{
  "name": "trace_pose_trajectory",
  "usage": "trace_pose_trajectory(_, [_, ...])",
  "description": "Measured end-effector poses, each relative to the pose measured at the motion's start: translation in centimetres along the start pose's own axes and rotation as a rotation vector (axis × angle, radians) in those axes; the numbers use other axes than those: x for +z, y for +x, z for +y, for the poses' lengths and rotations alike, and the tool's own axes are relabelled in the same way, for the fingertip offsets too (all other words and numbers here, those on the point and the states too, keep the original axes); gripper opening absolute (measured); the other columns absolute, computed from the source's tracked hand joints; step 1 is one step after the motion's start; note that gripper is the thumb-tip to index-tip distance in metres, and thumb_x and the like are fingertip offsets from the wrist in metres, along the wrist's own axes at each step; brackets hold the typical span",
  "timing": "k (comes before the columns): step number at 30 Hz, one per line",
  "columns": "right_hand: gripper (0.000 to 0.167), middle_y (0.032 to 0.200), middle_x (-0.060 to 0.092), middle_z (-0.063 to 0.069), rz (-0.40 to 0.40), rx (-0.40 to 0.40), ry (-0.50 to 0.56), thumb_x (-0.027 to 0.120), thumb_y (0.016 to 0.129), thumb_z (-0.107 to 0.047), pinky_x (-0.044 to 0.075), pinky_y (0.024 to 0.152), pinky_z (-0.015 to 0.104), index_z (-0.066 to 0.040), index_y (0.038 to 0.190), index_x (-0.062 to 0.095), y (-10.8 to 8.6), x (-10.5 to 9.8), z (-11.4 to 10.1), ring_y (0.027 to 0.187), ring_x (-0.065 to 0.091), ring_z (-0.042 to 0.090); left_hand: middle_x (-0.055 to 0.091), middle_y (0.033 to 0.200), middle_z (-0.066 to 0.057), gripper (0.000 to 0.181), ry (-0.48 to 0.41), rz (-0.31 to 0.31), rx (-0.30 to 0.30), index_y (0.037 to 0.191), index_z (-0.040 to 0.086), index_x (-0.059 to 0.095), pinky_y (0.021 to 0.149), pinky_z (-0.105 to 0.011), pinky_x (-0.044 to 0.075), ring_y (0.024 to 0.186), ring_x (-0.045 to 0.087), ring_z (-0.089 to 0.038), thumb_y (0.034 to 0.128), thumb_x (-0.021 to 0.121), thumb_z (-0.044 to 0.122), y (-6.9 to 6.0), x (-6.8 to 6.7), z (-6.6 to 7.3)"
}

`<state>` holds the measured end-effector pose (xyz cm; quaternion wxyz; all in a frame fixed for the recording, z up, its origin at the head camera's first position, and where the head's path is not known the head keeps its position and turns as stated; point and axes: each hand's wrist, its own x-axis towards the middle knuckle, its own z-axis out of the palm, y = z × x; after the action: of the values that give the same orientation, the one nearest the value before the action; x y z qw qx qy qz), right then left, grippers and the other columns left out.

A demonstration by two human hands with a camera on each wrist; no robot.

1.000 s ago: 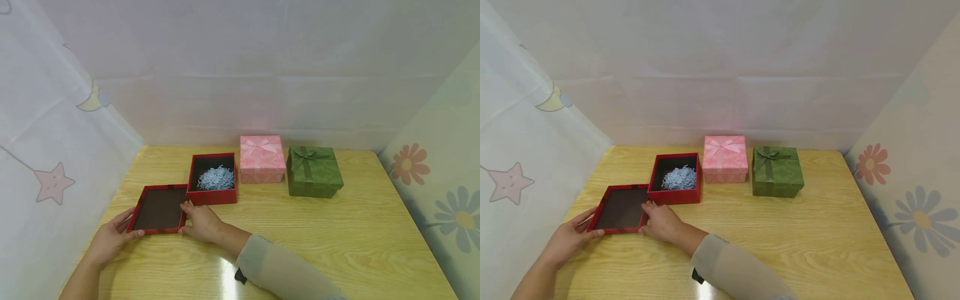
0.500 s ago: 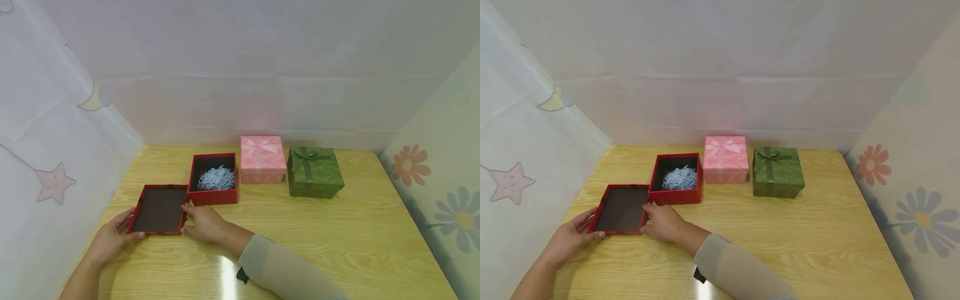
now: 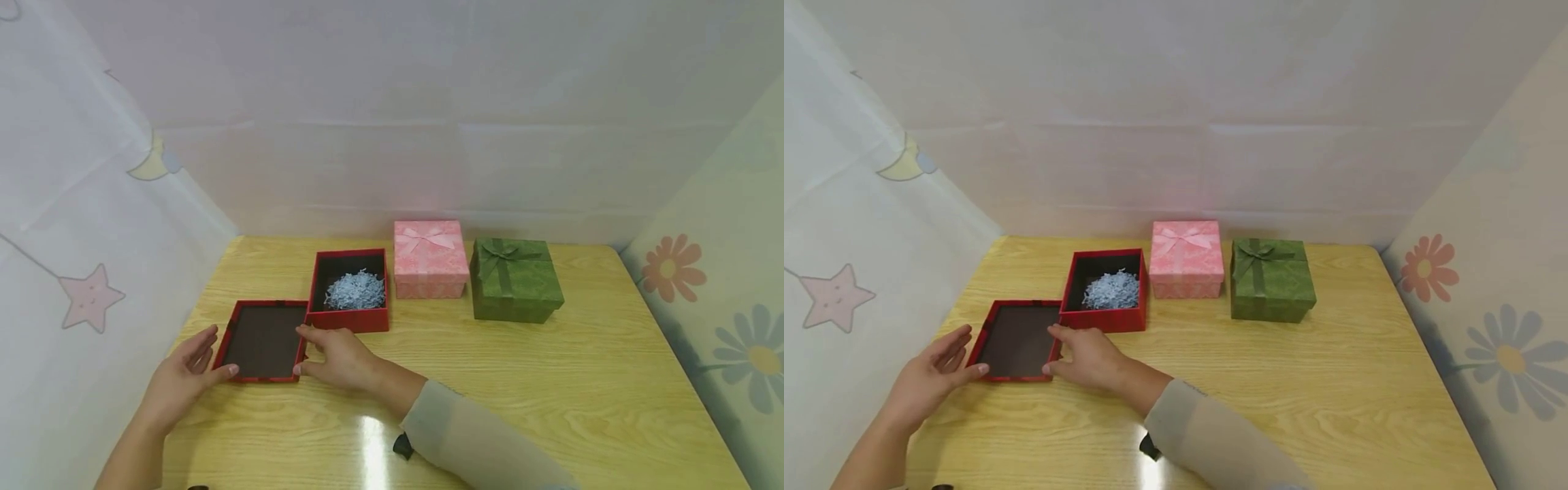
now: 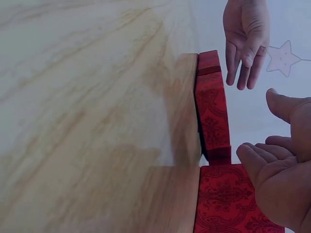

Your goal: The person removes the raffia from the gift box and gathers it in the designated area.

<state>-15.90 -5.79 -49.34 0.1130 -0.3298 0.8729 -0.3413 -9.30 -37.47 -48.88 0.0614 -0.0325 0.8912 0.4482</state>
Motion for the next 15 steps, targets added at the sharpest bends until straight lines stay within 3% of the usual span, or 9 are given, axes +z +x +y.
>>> trace_pose_trajectory(4, [0.071,0.143,0.063,-0.005,0.005,-0.015,0.050,0.073,0.095,-0.051,0.052,0.097,0.021,-0.030,0.157,0.047,-0.4,-0.8,-0.1,0.116,0.068,0.009,0.021,0.171,-0.014,0.099,-0.024,0.037,0.038,0.167,0.015,0.022,0.100,-0.006,0.038,0.152,0.030,-0.036,0.0914,0.082,0.036,0.0,0.3,1.2])
trace_pose_trajectory(12, [0.071,0.145,0.061,-0.005,0.024,-0.052,0.121,0.073,0.095,-0.051,0.051,0.098,0.021,-0.028,0.157,0.048,-1.1,-2.3,-0.1,0.117,0.069,0.012,0.033,0.164,-0.016,0.085,-0.092,0.081,0.196,0.163,0.008,0.032,0.103,-0.010,0.040,0.150,0.038,-0.022,0.0943,0.080,0.021,0.3,1.8,3.5])
trace_pose_trajectory(15, [0.069,0.146,0.061,-0.004,0.036,-0.061,0.160,0.073,0.096,-0.049,0.050,0.099,0.020,-0.027,0.157,0.048,-1.3,-2.8,-0.2,0.118,0.068,0.012,0.034,0.163,-0.017,0.081,-0.122,0.065,0.207,0.163,0.011,0.033,0.104,-0.011,0.041,0.150,0.038,-0.027,0.0960,0.078,0.020,0.6,2.6,4.4])
